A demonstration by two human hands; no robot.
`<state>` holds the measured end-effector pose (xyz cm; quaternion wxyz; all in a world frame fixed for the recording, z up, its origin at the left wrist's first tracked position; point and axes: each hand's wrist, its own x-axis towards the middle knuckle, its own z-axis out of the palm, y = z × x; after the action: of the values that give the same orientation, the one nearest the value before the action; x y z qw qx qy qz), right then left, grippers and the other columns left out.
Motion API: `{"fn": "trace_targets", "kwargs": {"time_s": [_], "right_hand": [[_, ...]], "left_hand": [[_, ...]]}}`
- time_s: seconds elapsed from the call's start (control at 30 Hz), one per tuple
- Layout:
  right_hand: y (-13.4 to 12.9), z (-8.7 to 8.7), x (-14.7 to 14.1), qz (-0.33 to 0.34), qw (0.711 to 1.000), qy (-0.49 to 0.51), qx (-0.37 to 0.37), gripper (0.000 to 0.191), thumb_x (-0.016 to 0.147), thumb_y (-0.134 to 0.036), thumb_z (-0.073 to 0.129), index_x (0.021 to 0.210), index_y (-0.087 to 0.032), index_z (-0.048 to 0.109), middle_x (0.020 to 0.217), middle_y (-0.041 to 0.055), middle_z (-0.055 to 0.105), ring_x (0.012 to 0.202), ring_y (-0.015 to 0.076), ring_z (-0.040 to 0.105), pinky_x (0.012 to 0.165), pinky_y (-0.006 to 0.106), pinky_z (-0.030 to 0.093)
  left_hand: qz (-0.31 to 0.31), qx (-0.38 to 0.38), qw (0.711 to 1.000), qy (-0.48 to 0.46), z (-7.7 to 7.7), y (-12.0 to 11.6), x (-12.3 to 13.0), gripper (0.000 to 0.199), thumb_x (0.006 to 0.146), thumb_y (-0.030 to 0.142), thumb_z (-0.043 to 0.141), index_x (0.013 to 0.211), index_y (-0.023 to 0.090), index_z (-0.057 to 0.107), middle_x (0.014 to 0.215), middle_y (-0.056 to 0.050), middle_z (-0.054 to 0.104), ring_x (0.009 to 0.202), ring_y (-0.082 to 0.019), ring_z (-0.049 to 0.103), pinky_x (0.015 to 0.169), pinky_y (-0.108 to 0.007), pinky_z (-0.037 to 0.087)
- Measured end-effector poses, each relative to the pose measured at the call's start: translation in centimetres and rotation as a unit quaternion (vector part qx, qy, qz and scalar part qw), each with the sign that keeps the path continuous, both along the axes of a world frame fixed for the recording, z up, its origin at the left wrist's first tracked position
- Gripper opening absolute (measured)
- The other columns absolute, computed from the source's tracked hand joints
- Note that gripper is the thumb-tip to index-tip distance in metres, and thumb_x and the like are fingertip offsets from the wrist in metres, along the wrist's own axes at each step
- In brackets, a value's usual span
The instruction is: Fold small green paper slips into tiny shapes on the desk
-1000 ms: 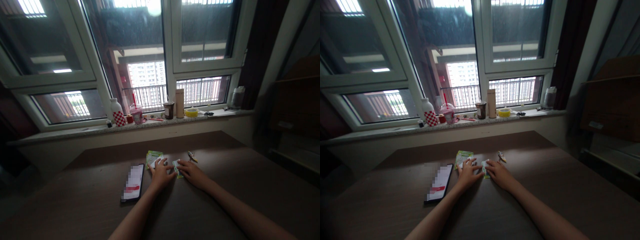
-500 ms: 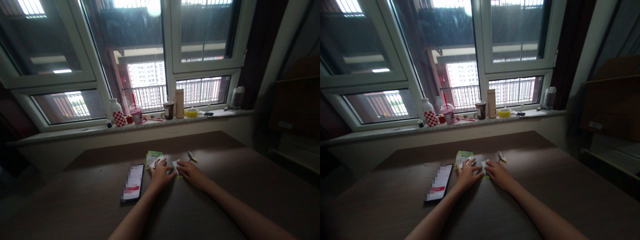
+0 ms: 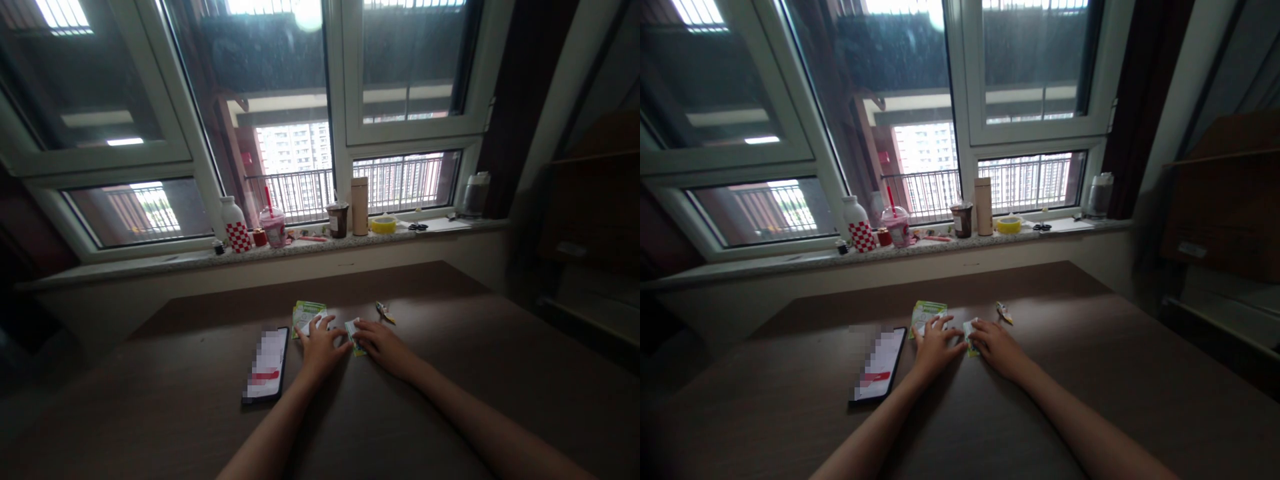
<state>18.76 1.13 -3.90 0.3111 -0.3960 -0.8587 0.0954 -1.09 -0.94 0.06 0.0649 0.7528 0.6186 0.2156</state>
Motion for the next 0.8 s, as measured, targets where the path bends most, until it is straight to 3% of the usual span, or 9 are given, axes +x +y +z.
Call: {"fn": "trace_targets", "kwargs": {"time_s": [0.8], "right_hand": [[0.15,-0.23,0.19,0.017,1.000,0.000,0.014,0.029,0.093,-0.023,0.050,0.117,-0.026,0.068,0.136,0.0117,0.057,0.129,0.0257,0.050,0.109,0.048,0.039]], "left_hand": [[0.006,-0.016,1.000,0.017,0.31,-0.09,0.11,0.021,0.081,0.048,0.065,0.098,0.042,0.074,0.144,0.004,0.049,0.139,-0.034,0.028,0.109,-0.073,-0.006]]}}
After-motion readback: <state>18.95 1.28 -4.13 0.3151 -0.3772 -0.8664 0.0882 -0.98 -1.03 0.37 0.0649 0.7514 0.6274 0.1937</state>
